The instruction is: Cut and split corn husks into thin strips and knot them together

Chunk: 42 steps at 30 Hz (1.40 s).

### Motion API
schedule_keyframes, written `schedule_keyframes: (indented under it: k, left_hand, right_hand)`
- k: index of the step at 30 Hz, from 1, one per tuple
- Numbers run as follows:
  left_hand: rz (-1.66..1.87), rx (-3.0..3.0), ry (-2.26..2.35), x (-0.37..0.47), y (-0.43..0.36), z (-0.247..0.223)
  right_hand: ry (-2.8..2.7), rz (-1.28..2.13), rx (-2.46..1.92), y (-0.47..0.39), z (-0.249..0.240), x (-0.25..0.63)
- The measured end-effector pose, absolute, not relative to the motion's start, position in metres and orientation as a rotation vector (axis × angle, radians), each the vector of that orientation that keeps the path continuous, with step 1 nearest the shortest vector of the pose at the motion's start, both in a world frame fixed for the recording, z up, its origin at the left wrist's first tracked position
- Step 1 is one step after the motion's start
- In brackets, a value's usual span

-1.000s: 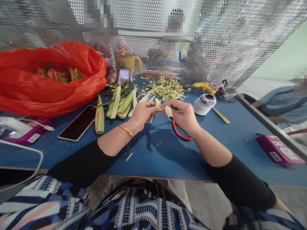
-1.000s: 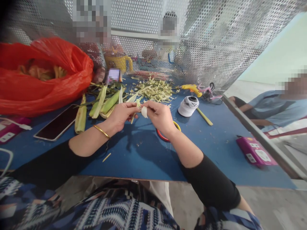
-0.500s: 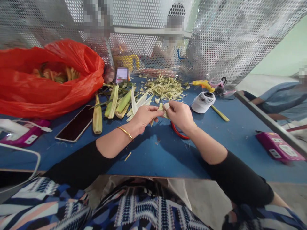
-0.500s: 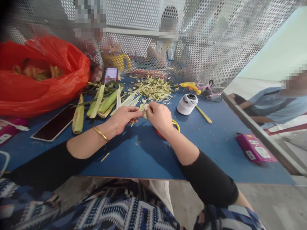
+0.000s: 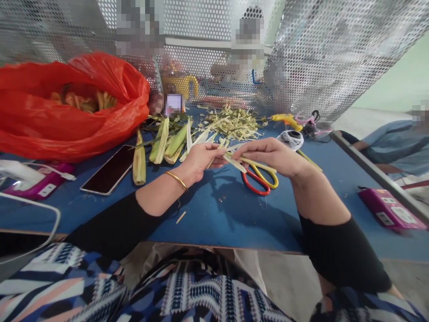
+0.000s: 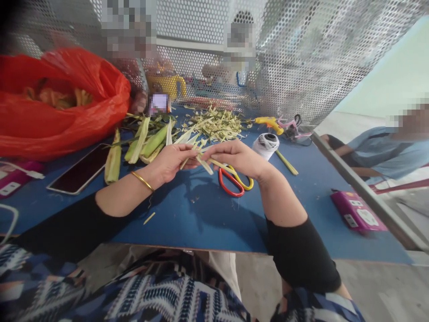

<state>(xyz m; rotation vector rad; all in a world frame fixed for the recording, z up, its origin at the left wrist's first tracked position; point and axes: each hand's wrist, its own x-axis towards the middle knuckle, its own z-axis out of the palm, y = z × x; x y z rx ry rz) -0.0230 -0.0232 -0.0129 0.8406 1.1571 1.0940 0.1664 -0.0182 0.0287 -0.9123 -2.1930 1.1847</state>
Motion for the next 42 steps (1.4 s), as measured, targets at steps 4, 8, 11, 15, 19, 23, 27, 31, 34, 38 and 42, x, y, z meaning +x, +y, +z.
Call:
schedule_keyframes:
  k: [4,8,11,15,19,23,27,31,34,38,42]
  left_hand:
    - [1.13,0.903,1.175,-0.024,-0.023,-0.015]
    - [1.166,0.966,1.193,-0.023,-0.024,-0.016]
    - [1.17,0.993,1.207,-0.021,-0.025,-0.015]
    - [1.206,0.99,1.221,-0.02,-0.025,-0.015]
    - [1.239,0.966,1.233,-0.021,-0.023,-0.015]
    - [1.234,0.997,1.221,-0.021,-0.024,-0.015]
    - [1.2,1.066,1.211,-0.019,-0.026,-0.015]
    - [1.191,1.169,1.185,-0.019,-0.027,-0.018]
    - [1.214,1.201,1.178,-0.02,-0.026,-0.02]
    - [1.224,1.215,1.179,-0.02,-0.026,-0.021]
    - [1.236,1.26,1.212,-0.021,-0.028,-0.018]
  right_hand:
    - [-1.98,1.169,-0.82,-0.018,0.022,0.157]
    - [-1.752,0.816,-0.808,-0.019,0.012,0.143]
    - [-1.632,0.832,-0.787,-0.021,0.01,0.137]
    - [-1.618,0.982,-0.942,-0.022,0.012,0.137]
    - [-1.713,1.119,-1.125,-0.022,0.015,0.141]
    - [-1.739,1.153,-1.237,-0.02,0.014,0.143]
    - [-1.751,1.134,-1.296,-0.017,0.01,0.142]
    - [-1.76,1.106,-1.346,-0.018,0.008,0.141]
    - [-1.773,1.089,-1.381,-0.02,0.009,0.14]
    - [-1.767,1.063,-1.401,-0.02,0.008,0.14]
    - [-1.782,1.057,-1.399,-0.019,0.008,0.141]
